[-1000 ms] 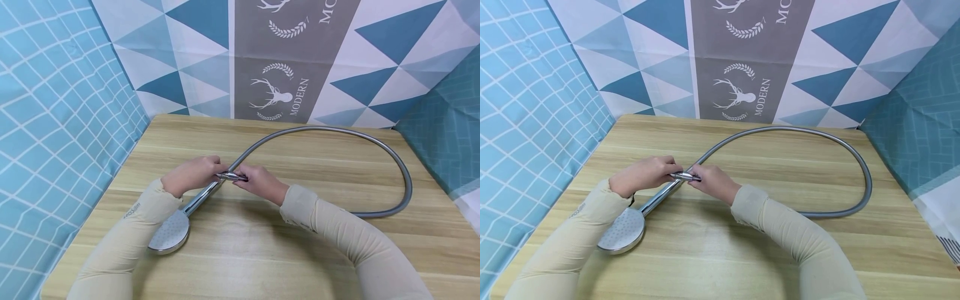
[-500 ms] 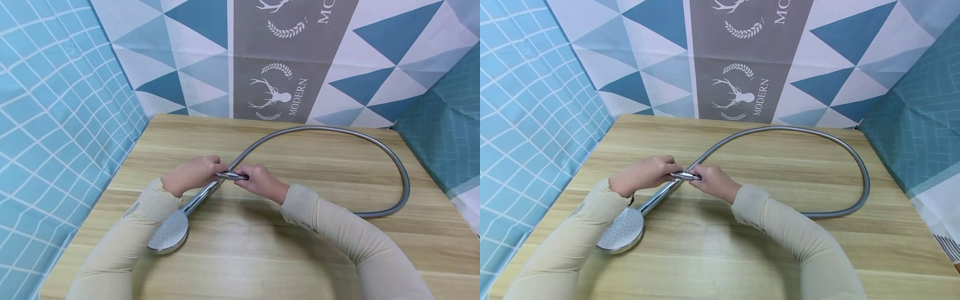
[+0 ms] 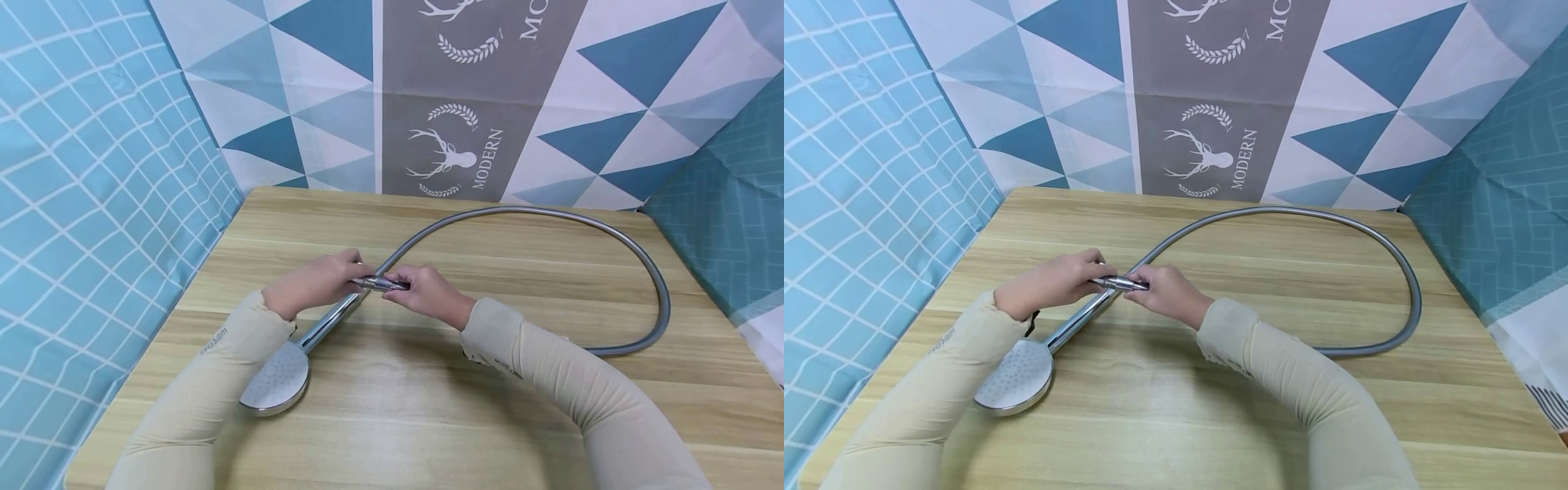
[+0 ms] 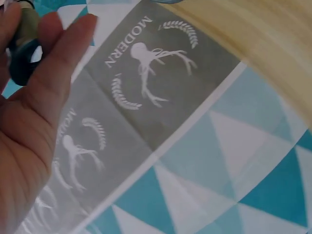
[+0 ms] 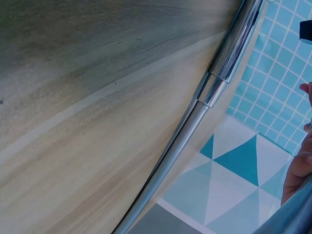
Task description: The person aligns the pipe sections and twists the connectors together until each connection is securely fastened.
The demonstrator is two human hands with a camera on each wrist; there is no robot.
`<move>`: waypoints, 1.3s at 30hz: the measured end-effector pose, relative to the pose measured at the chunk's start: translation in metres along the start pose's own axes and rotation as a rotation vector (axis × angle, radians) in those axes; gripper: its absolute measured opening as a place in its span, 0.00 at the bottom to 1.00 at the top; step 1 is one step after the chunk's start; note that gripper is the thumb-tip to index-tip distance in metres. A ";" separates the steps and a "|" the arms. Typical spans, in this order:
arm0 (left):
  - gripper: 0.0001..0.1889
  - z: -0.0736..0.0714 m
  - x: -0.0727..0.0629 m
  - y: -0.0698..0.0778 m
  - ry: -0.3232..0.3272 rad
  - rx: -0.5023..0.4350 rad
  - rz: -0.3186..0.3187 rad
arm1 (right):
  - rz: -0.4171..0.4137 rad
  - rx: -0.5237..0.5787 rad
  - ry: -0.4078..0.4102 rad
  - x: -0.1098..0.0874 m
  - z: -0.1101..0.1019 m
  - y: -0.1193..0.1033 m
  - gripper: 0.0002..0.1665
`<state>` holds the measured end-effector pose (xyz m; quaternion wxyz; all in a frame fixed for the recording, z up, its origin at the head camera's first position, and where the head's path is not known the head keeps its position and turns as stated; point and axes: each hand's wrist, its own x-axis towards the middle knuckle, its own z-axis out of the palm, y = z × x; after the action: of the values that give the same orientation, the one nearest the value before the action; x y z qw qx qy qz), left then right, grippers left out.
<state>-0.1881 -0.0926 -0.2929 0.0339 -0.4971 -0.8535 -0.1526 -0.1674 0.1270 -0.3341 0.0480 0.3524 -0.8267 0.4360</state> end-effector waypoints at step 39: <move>0.13 0.007 -0.008 -0.016 0.014 -0.234 -0.004 | -0.073 -0.067 -0.008 -0.002 -0.001 0.006 0.05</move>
<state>-0.1969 -0.1042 -0.3048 -0.0187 -0.4948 -0.8306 -0.2548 -0.1699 0.1309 -0.3383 0.0723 0.3821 -0.8277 0.4046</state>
